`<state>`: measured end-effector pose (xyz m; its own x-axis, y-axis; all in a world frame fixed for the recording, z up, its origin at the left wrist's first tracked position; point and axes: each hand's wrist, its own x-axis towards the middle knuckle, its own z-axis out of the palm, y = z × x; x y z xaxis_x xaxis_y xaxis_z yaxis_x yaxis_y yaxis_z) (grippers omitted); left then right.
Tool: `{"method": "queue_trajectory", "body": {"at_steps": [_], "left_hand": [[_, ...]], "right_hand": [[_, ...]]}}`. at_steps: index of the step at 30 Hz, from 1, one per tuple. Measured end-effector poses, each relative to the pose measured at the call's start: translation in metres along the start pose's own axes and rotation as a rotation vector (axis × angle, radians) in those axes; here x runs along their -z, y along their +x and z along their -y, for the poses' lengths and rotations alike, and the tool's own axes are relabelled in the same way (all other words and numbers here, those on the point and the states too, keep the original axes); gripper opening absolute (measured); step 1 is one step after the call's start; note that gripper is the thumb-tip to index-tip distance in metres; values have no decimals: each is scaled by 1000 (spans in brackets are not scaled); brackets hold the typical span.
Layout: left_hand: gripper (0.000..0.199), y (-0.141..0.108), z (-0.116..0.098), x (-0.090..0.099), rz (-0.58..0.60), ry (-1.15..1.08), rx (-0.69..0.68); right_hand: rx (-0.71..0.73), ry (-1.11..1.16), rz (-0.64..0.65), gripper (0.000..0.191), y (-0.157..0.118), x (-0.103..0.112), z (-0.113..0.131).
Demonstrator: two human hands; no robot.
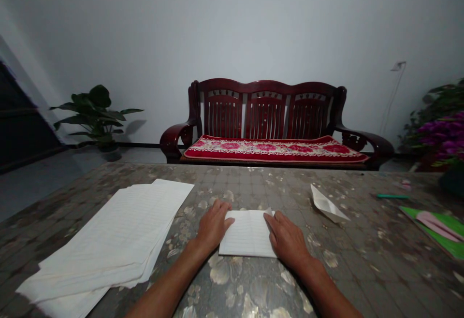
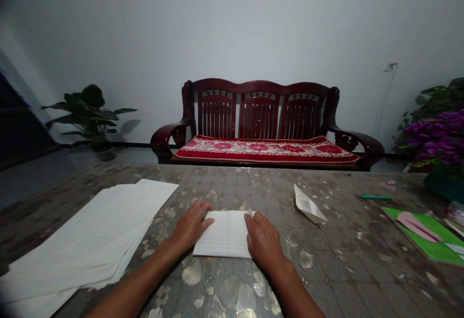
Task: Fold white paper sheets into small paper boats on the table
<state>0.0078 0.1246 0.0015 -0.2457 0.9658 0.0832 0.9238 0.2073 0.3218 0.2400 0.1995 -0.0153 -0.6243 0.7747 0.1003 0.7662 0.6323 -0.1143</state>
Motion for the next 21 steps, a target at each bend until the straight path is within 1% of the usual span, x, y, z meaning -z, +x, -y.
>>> {"method": "queue_trajectory", "body": {"at_steps": [2, 4, 6, 8, 10, 12, 13, 16, 18, 21], "left_hand": [[28, 0, -1, -2, -49, 35, -89], [33, 0, -3, -2, -48, 35, -217], [36, 1, -7, -1, 21, 15, -333], [33, 2, -14, 1, 94, 21, -373], [28, 1, -24, 3, 130, 63, -330], [23, -2, -38, 3, 126, 112, -248], [22, -4, -46, 2, 114, 136, -212], [29, -12, -64, -9, 41, 202, -142], [31, -17, -70, -18, -7, 231, -120], [33, -20, -67, -32, -46, 222, -112]], "right_hand": [[-7, 1, 3, 53, 0, 1, 1], [-15, 1, 4, 53, 0, 2, 1], [-19, -3, 3, 52, 1, 3, 2], [-15, -6, -1, 52, 1, 4, 3], [-10, -6, -8, 52, 1, 3, 2], [-6, 5, -24, 52, 0, 0, 1], [-9, 16, -36, 51, 0, -1, 1], [-38, 65, -78, 46, -2, -3, -1], [-68, 95, -95, 42, -3, -3, -2], [-92, 127, -109, 34, -4, -2, -2]]}}
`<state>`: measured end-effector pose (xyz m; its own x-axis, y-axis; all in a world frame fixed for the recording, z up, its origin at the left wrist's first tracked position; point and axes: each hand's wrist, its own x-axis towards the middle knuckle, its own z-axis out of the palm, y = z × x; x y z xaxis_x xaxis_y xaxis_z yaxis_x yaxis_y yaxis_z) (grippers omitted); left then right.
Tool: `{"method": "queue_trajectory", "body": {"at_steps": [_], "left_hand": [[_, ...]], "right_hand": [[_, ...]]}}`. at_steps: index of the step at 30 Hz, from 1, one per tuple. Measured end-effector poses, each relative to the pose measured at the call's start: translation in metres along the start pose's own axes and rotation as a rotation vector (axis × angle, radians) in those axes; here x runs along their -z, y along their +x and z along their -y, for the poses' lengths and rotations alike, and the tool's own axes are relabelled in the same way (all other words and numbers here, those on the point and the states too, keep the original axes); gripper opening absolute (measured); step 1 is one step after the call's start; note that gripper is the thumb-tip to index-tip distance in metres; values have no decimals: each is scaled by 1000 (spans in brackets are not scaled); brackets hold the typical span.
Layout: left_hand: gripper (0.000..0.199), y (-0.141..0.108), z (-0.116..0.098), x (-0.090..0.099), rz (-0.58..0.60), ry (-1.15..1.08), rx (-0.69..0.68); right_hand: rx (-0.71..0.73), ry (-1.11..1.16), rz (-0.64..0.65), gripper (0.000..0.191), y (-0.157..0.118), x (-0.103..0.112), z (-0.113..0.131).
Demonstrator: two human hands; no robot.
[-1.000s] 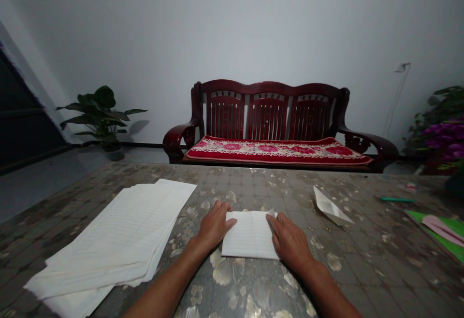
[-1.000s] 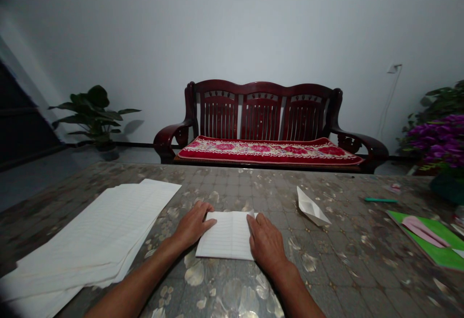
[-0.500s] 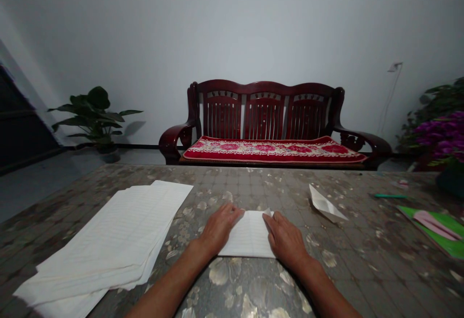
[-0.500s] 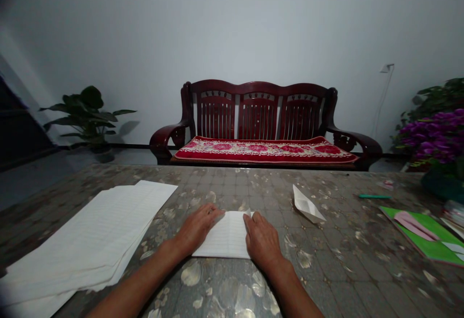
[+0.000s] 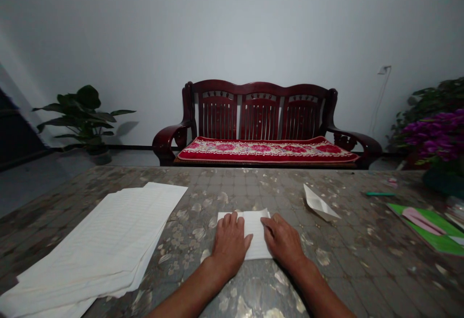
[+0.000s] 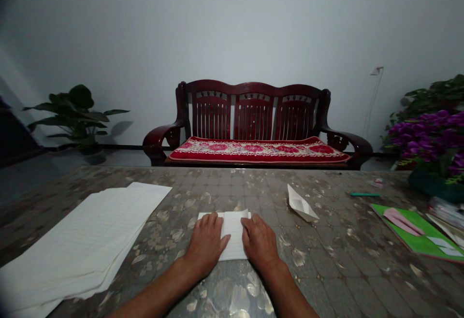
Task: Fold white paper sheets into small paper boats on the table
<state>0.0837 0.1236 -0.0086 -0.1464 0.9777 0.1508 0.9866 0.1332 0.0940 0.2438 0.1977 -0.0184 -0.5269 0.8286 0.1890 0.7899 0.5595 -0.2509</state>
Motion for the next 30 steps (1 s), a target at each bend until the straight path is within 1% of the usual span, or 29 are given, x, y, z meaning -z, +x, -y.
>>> {"method": "queue_trajectory", "body": {"at_steps": [4, 7, 13, 17, 26, 30], "left_hand": [[37, -2, 8, -14, -33, -46, 8], [41, -2, 11, -18, -39, -77, 13], [49, -2, 9, -12, 16, -94, 9], [50, -2, 8, -10, 11, -95, 0], [51, -2, 9, -11, 16, -81, -9], [51, -2, 10, -15, 3, -63, -20]], "right_hand": [[-27, 10, -15, 33, 1, 0, 0], [-59, 6, 6, 34, 1, 0, 1], [-83, -43, 47, 40, 3, 1, 4], [-84, -58, 67, 44, 3, 1, 4], [-102, -52, 53, 45, 2, 1, 5], [-101, -99, 14, 40, 2, 8, 8]]}}
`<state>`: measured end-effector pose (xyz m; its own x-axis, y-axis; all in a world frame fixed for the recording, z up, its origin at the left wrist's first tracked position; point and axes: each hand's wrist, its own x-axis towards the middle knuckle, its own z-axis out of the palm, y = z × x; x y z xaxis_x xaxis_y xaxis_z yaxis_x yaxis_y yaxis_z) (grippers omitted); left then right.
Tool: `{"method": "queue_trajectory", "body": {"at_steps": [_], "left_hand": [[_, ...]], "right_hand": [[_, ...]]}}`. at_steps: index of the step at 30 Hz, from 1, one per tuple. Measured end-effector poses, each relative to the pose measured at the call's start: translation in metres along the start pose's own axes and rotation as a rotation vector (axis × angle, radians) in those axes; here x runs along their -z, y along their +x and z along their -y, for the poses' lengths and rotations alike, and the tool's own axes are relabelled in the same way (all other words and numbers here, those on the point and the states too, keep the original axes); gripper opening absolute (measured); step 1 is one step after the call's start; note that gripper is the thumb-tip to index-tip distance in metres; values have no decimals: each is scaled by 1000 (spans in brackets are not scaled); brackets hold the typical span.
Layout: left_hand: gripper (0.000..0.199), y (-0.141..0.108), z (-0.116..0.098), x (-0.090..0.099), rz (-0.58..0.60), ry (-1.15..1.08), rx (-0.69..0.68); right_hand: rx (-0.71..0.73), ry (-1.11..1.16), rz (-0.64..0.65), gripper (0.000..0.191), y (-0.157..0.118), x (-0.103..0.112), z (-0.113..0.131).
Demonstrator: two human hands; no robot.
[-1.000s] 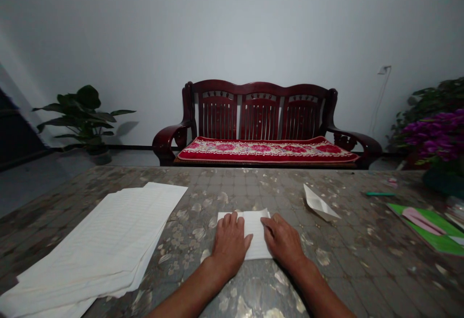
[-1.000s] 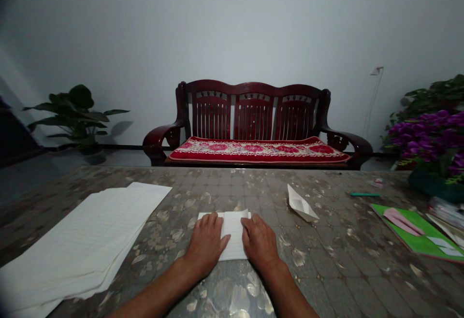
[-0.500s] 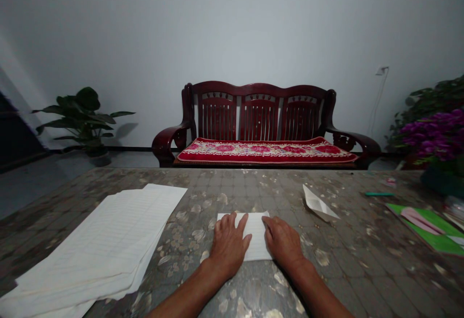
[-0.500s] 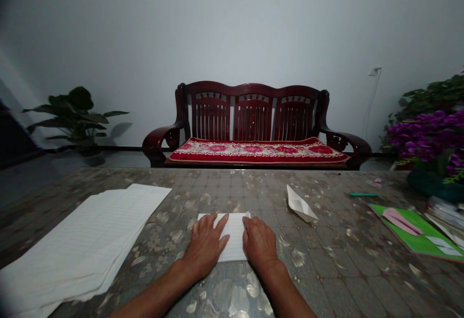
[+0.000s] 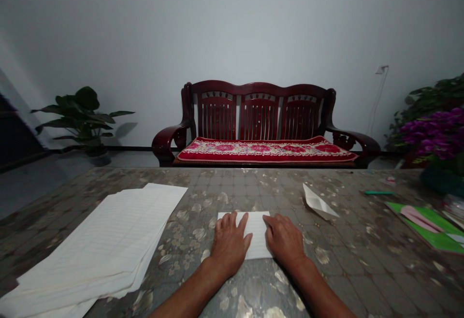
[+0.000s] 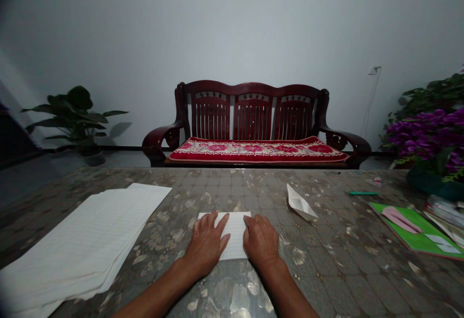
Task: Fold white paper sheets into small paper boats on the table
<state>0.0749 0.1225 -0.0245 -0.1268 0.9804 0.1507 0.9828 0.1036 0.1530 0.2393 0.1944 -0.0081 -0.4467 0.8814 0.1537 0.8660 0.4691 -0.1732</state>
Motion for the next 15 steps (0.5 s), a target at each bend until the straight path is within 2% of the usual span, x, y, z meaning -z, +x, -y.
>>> {"method": "queue_trajectory", "body": {"at_steps": [5, 7, 10, 12, 15], "left_hand": [[50, -2, -1, -2, -33, 21, 1], [50, -2, -2, -2, -39, 29, 6], [49, -2, -3, -1, -27, 26, 15], [49, -2, -3, 1, 11, 15, 13], [52, -2, -2, 3, 91, 10, 2]], "right_hand": [[53, -11, -104, 29, -1, 10, -2], [98, 89, -188, 32, -1, 5, 1], [228, 389, -300, 44, -3, -12, 19], [257, 622, -242, 49, -3, -27, 37], [68, 885, -56, 59, 2, -42, 63]]}}
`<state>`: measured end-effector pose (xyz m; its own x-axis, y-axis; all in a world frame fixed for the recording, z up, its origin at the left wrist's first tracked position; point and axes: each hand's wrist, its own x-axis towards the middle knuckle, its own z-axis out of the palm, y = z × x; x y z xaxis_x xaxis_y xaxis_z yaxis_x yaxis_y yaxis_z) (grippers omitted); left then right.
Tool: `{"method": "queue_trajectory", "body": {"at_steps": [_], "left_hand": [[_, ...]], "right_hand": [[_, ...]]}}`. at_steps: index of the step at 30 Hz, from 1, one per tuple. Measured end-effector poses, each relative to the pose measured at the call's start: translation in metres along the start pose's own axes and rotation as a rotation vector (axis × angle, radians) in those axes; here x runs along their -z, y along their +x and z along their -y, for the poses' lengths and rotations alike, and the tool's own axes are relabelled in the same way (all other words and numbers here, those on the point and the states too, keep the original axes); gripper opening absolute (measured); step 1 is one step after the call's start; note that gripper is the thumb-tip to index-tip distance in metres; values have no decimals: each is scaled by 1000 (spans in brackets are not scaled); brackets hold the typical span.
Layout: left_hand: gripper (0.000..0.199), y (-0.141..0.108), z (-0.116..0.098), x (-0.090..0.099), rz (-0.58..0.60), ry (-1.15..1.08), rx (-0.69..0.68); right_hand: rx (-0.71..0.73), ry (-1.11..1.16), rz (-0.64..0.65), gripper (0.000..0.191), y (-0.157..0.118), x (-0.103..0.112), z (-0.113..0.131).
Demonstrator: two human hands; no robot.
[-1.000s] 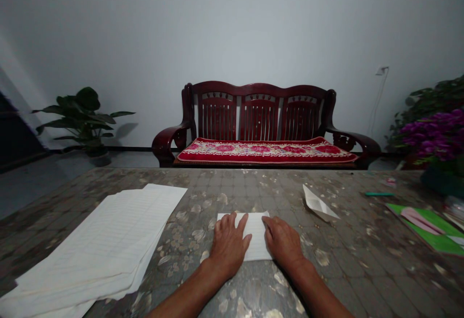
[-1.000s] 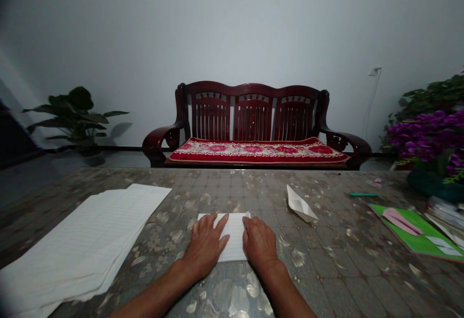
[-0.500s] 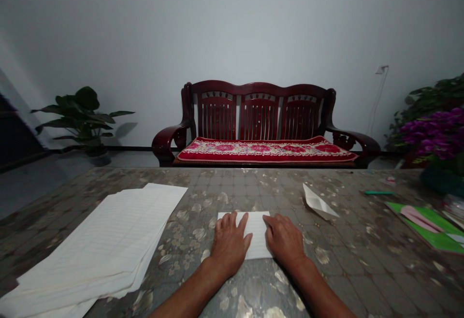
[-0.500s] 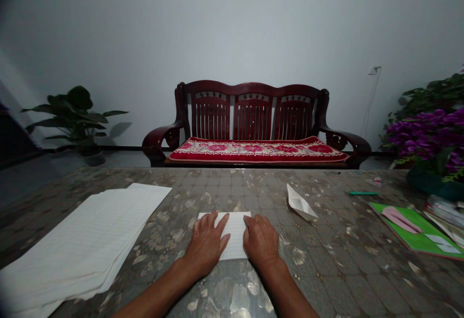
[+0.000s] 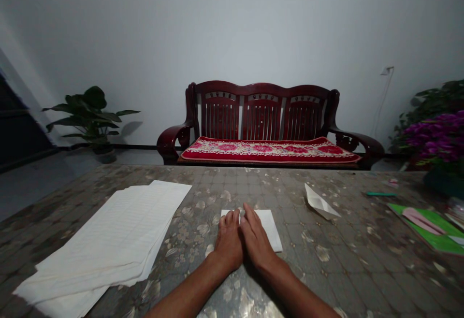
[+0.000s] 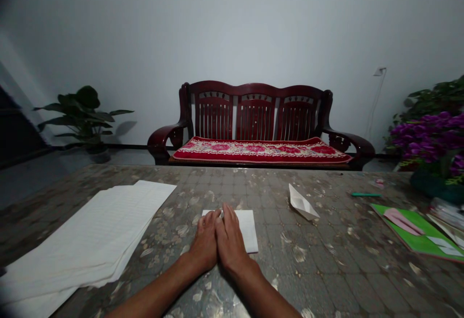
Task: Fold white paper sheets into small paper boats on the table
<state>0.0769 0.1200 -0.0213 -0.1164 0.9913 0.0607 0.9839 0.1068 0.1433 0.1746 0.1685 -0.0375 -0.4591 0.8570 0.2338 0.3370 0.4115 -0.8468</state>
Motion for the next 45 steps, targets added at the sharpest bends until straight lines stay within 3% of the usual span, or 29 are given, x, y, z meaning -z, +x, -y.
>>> {"method": "queue_trajectory", "body": {"at_steps": [3, 9, 16, 22, 30, 33, 35, 37, 40, 42, 45], "left_hand": [[53, 1, 1, 0, 18, 8, 12], [52, 2, 2, 0, -44, 0, -4], [50, -2, 10, 0, -73, 5, -20], [52, -8, 31, -3, -36, 41, -65], [57, -25, 53, 12, 43, 75, -15], [57, -28, 56, 11, 37, 85, -7], [57, -29, 55, 10, 14, 93, -8], [56, -30, 54, 10, -10, 99, -10], [56, -31, 54, 12, 11, 94, -15], [57, -31, 55, 14, 43, 92, -20], [57, -31, 55, 15, 50, 100, -17]], "right_hand": [[-171, 78, 4, 67, 6, -10, 5], [-198, -81, 21, 72, 4, 0, 7], [-67, -543, 184, 69, -2, 20, -1], [64, -785, 254, 65, -7, 32, -2], [-4, -936, 273, 64, -10, 80, -22], [-67, -984, 212, 62, -10, 92, -16], [-43, -947, 133, 61, -13, 83, 0], [46, -822, 118, 61, -16, 59, 19], [135, -610, 234, 60, -21, 11, 41], [117, -553, 272, 58, -22, -11, 44], [121, -555, 270, 60, -19, -15, 36]]}}
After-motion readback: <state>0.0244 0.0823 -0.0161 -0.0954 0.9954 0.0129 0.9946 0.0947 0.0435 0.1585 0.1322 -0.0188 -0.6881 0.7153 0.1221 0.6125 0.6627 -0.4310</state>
